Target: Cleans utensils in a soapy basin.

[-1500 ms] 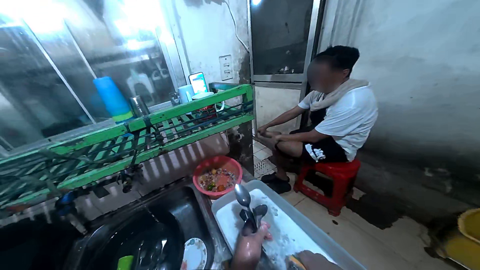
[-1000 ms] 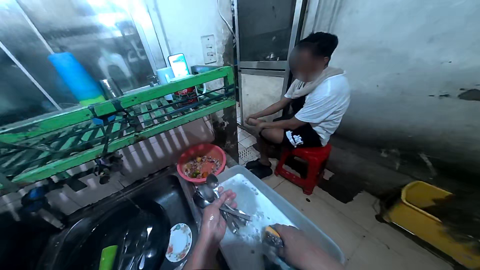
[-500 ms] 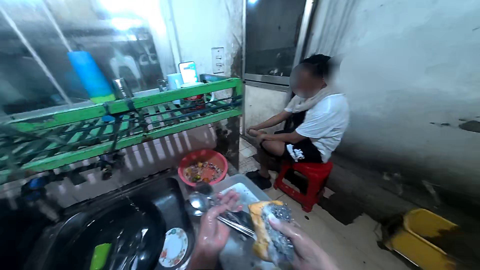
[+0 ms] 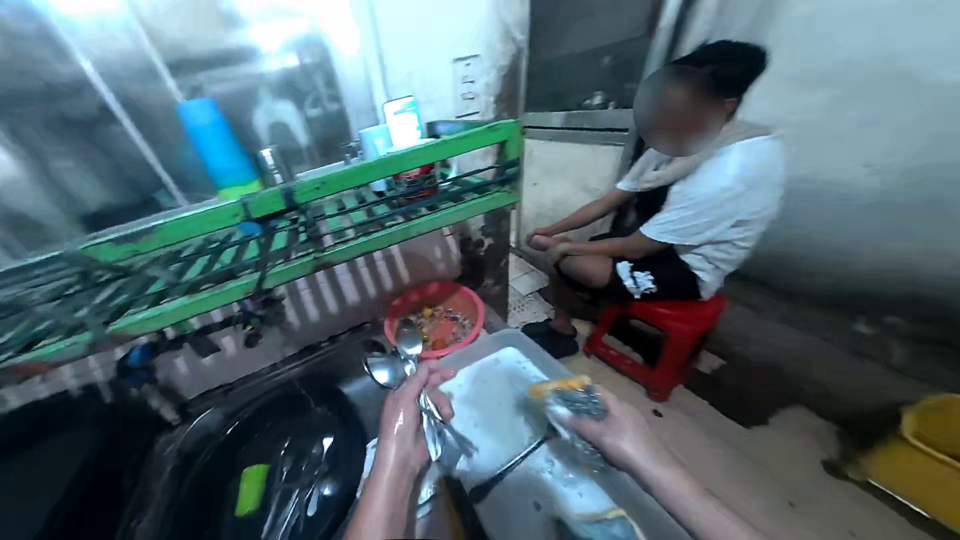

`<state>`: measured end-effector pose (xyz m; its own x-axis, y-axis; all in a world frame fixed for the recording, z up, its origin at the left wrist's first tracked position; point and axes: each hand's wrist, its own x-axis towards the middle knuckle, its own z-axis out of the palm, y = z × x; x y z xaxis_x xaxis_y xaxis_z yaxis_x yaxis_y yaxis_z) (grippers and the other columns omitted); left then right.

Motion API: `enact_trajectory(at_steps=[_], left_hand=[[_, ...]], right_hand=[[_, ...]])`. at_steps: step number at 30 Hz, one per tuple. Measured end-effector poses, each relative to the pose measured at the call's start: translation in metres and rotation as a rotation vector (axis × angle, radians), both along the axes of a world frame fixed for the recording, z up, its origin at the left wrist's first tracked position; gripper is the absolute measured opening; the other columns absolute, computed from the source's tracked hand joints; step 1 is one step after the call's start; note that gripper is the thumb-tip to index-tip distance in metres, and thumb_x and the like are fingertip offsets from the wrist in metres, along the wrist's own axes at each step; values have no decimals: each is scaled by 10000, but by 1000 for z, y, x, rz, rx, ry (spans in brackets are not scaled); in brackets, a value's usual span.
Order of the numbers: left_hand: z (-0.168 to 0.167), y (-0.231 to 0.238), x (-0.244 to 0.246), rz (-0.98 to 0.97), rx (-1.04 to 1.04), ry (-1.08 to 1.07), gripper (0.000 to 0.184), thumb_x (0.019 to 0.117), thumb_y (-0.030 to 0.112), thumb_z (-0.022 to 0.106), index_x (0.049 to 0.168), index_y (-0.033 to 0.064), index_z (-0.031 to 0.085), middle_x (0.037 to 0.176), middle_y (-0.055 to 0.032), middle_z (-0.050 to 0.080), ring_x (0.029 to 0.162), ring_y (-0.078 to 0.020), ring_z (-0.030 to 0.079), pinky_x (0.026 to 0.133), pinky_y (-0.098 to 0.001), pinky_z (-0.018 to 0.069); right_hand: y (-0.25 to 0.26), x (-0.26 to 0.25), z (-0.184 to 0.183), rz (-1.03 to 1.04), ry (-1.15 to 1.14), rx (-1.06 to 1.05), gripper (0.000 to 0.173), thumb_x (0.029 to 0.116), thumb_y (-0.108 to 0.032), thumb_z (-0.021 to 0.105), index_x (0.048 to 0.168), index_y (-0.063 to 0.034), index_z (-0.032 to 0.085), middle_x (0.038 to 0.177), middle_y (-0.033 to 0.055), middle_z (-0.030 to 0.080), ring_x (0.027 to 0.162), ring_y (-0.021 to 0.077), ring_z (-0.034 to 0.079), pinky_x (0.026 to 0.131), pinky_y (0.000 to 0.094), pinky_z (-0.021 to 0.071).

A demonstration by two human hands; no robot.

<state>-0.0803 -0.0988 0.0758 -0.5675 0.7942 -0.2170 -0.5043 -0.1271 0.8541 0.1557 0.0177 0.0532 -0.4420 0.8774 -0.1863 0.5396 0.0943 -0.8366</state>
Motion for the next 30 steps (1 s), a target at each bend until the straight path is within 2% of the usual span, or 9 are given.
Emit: enact_trajectory(at_steps=[3, 4, 9, 13, 16, 19, 22, 26, 30], left_hand=[[7, 6, 27, -278, -303, 155, 284, 1099, 139, 451, 1180, -61, 636, 1056, -153, 750, 885, -213, 746, 810, -337, 606], [4, 8, 38, -336, -355, 187, 261, 1087, 134, 486, 1168, -57, 644, 1046, -144, 747, 909, -205, 742, 833, -335, 601], [-5, 9, 78, -410, -404, 160, 219, 1086, 156, 512, 1170, -29, 593, 782, -81, 694, 518, -108, 597, 531, -248, 538], [-5, 10, 83, -247, -463, 114, 141, 1060, 109, 561, 1061, -32, 571, 667, -67, 634, 440, -98, 555, 425, -225, 494], [-6, 9, 82, -188, -431, 133, 132, 1064, 93, 543, 1042, -35, 565, 655, -75, 619, 434, -103, 543, 410, -226, 478], [-4, 8, 93, -189, -463, 195, 89, 1024, 31, 543, 955, -21, 563, 582, -59, 592, 438, -110, 558, 433, -239, 490], [-7, 4, 103, -201, -517, 236, 107, 1007, 11, 533, 902, -4, 547, 554, -39, 569, 446, -100, 554, 447, -231, 478], [-7, 1, 101, -160, -521, 235, 130, 1016, 19, 534, 887, 2, 552, 553, -40, 565, 440, -98, 545, 436, -224, 466], [-5, -7, 95, -115, -513, 320, 86, 969, 0, 568, 883, 3, 557, 553, -26, 552, 445, -93, 533, 444, -235, 458]], right_hand=[[-4, -17, 36, 190, -56, 116, 604, 920, -282, 766, 1424, -27, 551, 1302, 220, 654, 1232, 339, 628, 1089, 517, 469], [-5, -22, 45, 224, -49, 140, 628, 913, -280, 767, 1441, -39, 528, 1293, 216, 656, 1218, 340, 635, 1075, 522, 478], [7, -25, 49, 191, 139, 169, 619, 913, -289, 768, 1424, -24, 540, 1301, 196, 657, 1229, 275, 634, 1093, 445, 477], [8, -21, 30, -87, 539, -186, 641, 936, -255, 722, 1454, 1, 444, 1222, 134, 665, 1071, 153, 680, 943, 328, 568], [0, -16, 28, -168, 588, -329, 567, 1004, -281, 656, 1448, -6, 436, 1147, 132, 683, 974, 155, 703, 866, 340, 595], [-9, -23, 17, 92, 334, -192, 688, 955, -252, 734, 1507, 3, 412, 1313, 228, 630, 1196, 292, 643, 1054, 464, 508], [7, -32, 0, 136, 160, 70, 627, 958, -293, 720, 1472, -11, 497, 1318, 254, 641, 1259, 362, 615, 1105, 519, 456], [-5, -41, -7, 48, 227, 55, 626, 978, -252, 688, 1500, -1, 449, 1339, 258, 628, 1276, 355, 608, 1115, 491, 453], [-21, -44, -12, 151, 269, 30, 602, 954, -183, 706, 1478, -16, 462, 1286, 254, 650, 1218, 355, 639, 1070, 506, 490]])
